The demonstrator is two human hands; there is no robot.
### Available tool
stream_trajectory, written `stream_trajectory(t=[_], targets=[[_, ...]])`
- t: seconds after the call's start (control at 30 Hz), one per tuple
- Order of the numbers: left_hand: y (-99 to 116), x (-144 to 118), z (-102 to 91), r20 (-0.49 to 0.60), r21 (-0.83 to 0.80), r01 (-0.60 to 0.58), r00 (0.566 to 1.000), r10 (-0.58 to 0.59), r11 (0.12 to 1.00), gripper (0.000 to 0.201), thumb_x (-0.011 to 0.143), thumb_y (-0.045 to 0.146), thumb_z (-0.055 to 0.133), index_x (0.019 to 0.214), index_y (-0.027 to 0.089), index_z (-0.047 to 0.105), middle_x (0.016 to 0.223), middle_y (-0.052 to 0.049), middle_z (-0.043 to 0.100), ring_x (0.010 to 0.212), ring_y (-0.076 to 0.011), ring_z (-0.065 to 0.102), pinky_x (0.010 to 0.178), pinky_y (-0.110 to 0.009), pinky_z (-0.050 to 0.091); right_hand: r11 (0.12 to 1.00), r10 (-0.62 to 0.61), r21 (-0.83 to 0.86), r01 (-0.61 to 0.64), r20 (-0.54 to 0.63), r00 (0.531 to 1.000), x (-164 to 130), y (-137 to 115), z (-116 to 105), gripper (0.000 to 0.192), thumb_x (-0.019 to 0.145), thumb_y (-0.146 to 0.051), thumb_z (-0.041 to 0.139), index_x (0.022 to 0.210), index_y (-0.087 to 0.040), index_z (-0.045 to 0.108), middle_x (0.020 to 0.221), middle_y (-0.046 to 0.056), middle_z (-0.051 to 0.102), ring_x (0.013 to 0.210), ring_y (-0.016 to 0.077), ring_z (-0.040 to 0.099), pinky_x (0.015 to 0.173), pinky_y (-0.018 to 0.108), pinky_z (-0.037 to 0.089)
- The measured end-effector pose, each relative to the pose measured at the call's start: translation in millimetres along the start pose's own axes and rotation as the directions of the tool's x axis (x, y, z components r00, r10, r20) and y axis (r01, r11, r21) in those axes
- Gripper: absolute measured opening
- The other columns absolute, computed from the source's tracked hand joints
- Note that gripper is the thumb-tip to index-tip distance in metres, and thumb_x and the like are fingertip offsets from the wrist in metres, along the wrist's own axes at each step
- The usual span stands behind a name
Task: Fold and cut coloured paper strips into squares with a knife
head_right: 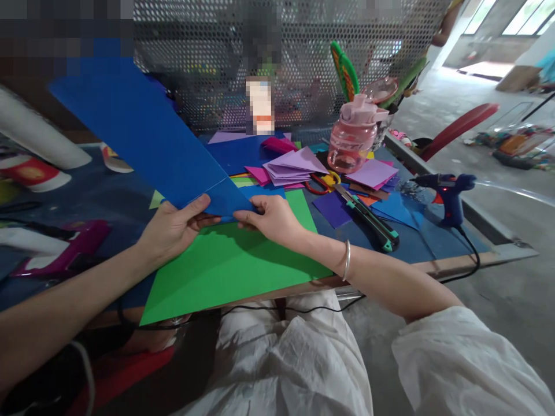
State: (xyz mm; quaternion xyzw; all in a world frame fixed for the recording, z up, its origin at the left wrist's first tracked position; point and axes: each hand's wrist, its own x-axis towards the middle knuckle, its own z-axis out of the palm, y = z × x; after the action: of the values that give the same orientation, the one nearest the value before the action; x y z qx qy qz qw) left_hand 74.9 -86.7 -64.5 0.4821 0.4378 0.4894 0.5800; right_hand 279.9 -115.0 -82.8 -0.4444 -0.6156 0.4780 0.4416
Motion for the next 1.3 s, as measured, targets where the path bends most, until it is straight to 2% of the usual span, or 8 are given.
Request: stream_trajectory(t=[0.13,0.3,0.47,0.57,0.73,0.97,1.1,1.3], targets=[[0.7,-1.0,-1.2,0.034,0.040,-0.027,0.999,0.026,0.999,0.050,0.063,0.045,0.096,0.099,0.017,0.076,0.100,-0.011,0.083,0.090,-0.0324,0.081,0.075,-0.041,0.071,0.987,0.071,0.138,-0.077,0.048,0.996,1.0,-4.9,-0.9,0.046,0.068,-0.058,0.092,0.070,-0.020,0.065,0.067,0.000,0.074,0.056,0.0110,0.063,0.056,0.023,0.052],[1.4,-1.7,-1.9,0.040,0.070,-0.016,0.999,0.013,0.997,0.043,0.067,0.041,0.092,0.099,0.019,0.075,0.101,-0.010,0.083,0.098,-0.0328,0.081,0.079,-0.041,0.071,0.984,0.095,0.148,-0.103,0.060,0.994,1.2,-10.3,-3.4,0.050,0.063,-0.061,0.093,0.067,-0.020,0.064,0.065,0.001,0.074,0.054,0.0098,0.061,0.053,0.021,0.051],[-1.1,-2.1,-1.6,0.044,0.058,-0.040,0.998,0.037,0.998,0.053,0.051,0.045,0.100,0.088,0.017,0.077,0.099,-0.010,0.084,0.092,-0.0321,0.081,0.082,-0.045,0.071,0.992,0.086,0.093,-0.085,0.000,0.996,-0.7,-13.4,-4.1,0.051,0.063,-0.062,0.093,0.064,-0.020,0.064,0.062,0.000,0.073,0.053,0.0103,0.063,0.052,0.021,0.050],[-3.3,-4.3,-0.7,0.048,0.081,-0.049,0.998,0.045,0.995,0.047,0.045,0.038,0.102,0.078,0.016,0.078,0.095,-0.009,0.084,0.089,-0.0304,0.081,0.087,-0.044,0.070,0.994,0.083,0.072,-0.081,-0.020,0.996,-1.8,-13.6,-3.9,0.050,0.065,-0.060,0.092,0.063,-0.020,0.062,0.062,0.001,0.073,0.053,0.0108,0.064,0.050,0.021,0.049],[-5.0,-8.0,0.7,0.056,0.162,-0.053,0.997,0.044,0.985,0.034,0.053,0.037,0.099,0.075,0.018,0.081,0.081,-0.007,0.083,0.074,-0.0266,0.080,0.079,-0.040,0.070,0.998,0.062,0.029,-0.061,-0.035,0.997,-1.9,-10.9,-2.8,0.048,0.071,-0.058,0.090,0.063,-0.021,0.061,0.064,0.002,0.074,0.055,0.0123,0.066,0.051,0.021,0.050],[-4.8,-9.0,-0.3,0.030,0.238,-0.086,0.996,0.081,0.967,0.026,0.057,0.037,0.096,0.065,0.020,0.078,0.069,-0.005,0.080,0.066,-0.0247,0.077,0.073,-0.037,0.068,0.995,0.061,0.083,-0.062,0.015,0.998,-2.5,-10.8,-1.0,0.052,0.061,-0.065,0.092,0.063,-0.021,0.064,0.064,0.001,0.074,0.056,0.0123,0.066,0.054,0.023,0.053],[-4.6,-11.4,-0.8,0.066,0.297,-0.137,0.990,0.123,0.945,0.025,0.059,0.038,0.094,0.062,0.020,0.077,0.068,-0.006,0.078,0.063,-0.0240,0.075,0.069,-0.037,0.066,0.995,0.058,0.074,-0.061,0.041,0.997,-3.0,-10.4,1.8,0.052,0.058,-0.065,0.093,0.063,-0.020,0.066,0.061,-0.001,0.071,0.055,0.0122,0.063,0.053,0.023,0.050],[-0.3,-18.8,3.2,0.129,0.336,-0.149,0.985,0.112,0.930,0.026,0.060,0.040,0.093,0.060,0.021,0.076,0.066,-0.005,0.078,0.062,-0.0238,0.075,0.068,-0.036,0.066,0.994,0.097,0.029,-0.102,0.121,0.988,-1.4,-7.6,0.5,0.042,0.063,-0.055,0.092,0.065,-0.019,0.070,0.062,0.000,0.071,0.057,0.0128,0.064,0.053,0.023,0.050]])
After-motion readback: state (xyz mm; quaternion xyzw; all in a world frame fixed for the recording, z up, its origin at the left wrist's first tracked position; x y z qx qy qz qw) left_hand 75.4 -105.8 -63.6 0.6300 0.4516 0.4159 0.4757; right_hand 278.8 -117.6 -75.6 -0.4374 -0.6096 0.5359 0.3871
